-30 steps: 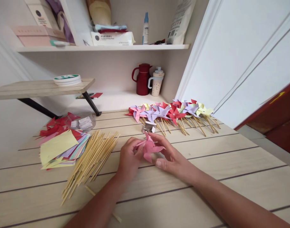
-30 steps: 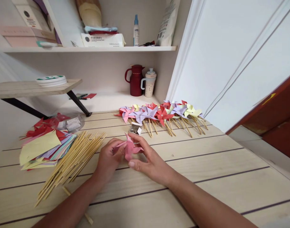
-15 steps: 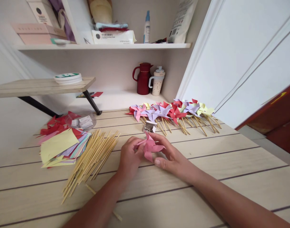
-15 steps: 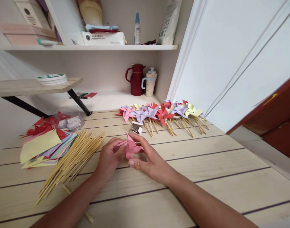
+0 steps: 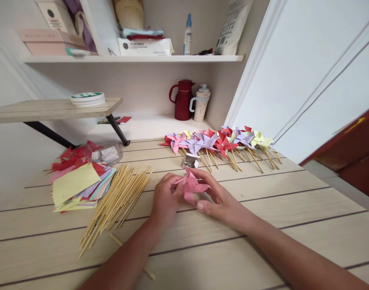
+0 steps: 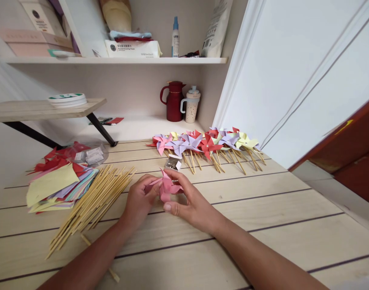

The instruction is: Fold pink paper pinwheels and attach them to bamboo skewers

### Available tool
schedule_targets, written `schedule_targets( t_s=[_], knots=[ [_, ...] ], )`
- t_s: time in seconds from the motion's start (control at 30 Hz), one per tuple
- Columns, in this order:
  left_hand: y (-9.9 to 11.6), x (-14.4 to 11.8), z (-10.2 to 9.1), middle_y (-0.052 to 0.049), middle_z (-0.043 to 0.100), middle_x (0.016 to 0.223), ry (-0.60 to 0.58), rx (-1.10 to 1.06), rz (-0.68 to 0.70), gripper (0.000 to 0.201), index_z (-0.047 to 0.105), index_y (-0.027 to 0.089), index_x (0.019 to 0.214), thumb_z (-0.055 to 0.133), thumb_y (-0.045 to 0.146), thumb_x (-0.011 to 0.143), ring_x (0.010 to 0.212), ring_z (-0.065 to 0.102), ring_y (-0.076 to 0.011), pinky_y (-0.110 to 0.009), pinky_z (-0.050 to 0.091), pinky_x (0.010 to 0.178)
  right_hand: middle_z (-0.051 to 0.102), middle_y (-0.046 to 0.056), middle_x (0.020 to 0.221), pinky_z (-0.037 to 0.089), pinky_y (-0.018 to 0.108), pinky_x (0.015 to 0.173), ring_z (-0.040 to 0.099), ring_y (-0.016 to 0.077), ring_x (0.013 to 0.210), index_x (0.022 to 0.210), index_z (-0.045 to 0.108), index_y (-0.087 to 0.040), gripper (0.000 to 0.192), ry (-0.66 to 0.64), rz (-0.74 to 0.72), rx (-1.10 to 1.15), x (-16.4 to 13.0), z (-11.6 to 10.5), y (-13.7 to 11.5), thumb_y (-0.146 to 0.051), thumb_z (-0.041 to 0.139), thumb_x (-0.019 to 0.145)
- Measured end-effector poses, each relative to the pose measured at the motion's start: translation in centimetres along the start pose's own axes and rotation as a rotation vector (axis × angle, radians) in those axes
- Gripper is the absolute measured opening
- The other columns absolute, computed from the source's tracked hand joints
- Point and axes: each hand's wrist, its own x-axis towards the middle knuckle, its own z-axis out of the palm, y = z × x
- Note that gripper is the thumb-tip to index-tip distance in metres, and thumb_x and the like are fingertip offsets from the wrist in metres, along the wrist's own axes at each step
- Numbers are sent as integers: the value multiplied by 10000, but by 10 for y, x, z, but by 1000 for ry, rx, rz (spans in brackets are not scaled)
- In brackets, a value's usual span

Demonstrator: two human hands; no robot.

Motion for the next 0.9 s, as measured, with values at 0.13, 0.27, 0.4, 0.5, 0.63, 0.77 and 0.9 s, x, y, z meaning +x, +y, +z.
schedule_targets(
  t_s=[0.13, 0.27, 0.4, 0.5, 0.63, 0.77, 0.9],
  knots=[
    [-1, 0, 1, -30, 681, 865, -5, 11, -2, 168, 752, 196, 896, 587, 226, 879, 789, 612, -169, -273, 469, 711, 381, 73, 1524, 421, 481, 1071, 420, 287, 1345, 1478, 355, -359, 739, 2, -1, -13, 1, -1, -1, -480, 711, 841],
    [-3, 0, 1, -34, 685, 874, -2, 12, -3, 168, 751, 197, 899, 587, 228, 880, 788, 616, -171, -276, 470, 705, 378, 75, 1529, 409, 485, 1080, 406, 287, 1359, 1482, 346, -359, 750, 5, -9, -34, 2, -1, 0, -477, 713, 839],
    [-4, 0, 1, -31, 683, 867, 0, 13, 1, 165, 746, 195, 891, 582, 197, 872, 792, 618, -171, -279, 472, 717, 354, 73, 1545, 384, 479, 1101, 391, 282, 1371, 1485, 354, -352, 736, -1, -24, -45, 2, -1, 0, -451, 708, 849],
    [-4, 0, 1, -32, 681, 865, -2, 10, -4, 163, 739, 192, 880, 577, 190, 872, 800, 621, -172, -281, 473, 729, 359, 76, 1542, 354, 486, 1123, 387, 285, 1377, 1485, 360, -345, 738, -7, -23, -49, 2, -1, 1, -443, 715, 845],
    [-2, 0, 0, -33, 677, 860, -4, 13, 0, 154, 731, 190, 872, 578, 204, 872, 797, 622, -173, -281, 473, 726, 355, 76, 1542, 364, 480, 1117, 364, 285, 1399, 1485, 354, -352, 756, -20, -33, -54, 2, -1, 2, -427, 732, 835],
    [-2, 1, 0, -36, 679, 854, -20, 21, -20, 159, 725, 185, 858, 567, 203, 864, 791, 622, -173, -281, 468, 720, 377, 81, 1515, 396, 476, 1097, 395, 282, 1374, 1483, 350, -352, 755, -27, -17, -81, 1, -2, 3, -428, 733, 838],
    [-7, 2, 2, -26, 672, 808, -65, 45, -79, 167, 700, 186, 795, 540, 152, 823, 762, 624, -173, -283, 467, 703, 440, 94, 1438, 403, 476, 1096, 443, 282, 1324, 1465, 392, -337, 730, -58, -42, -184, 1, -4, 1, -419, 744, 832]
  ],
)
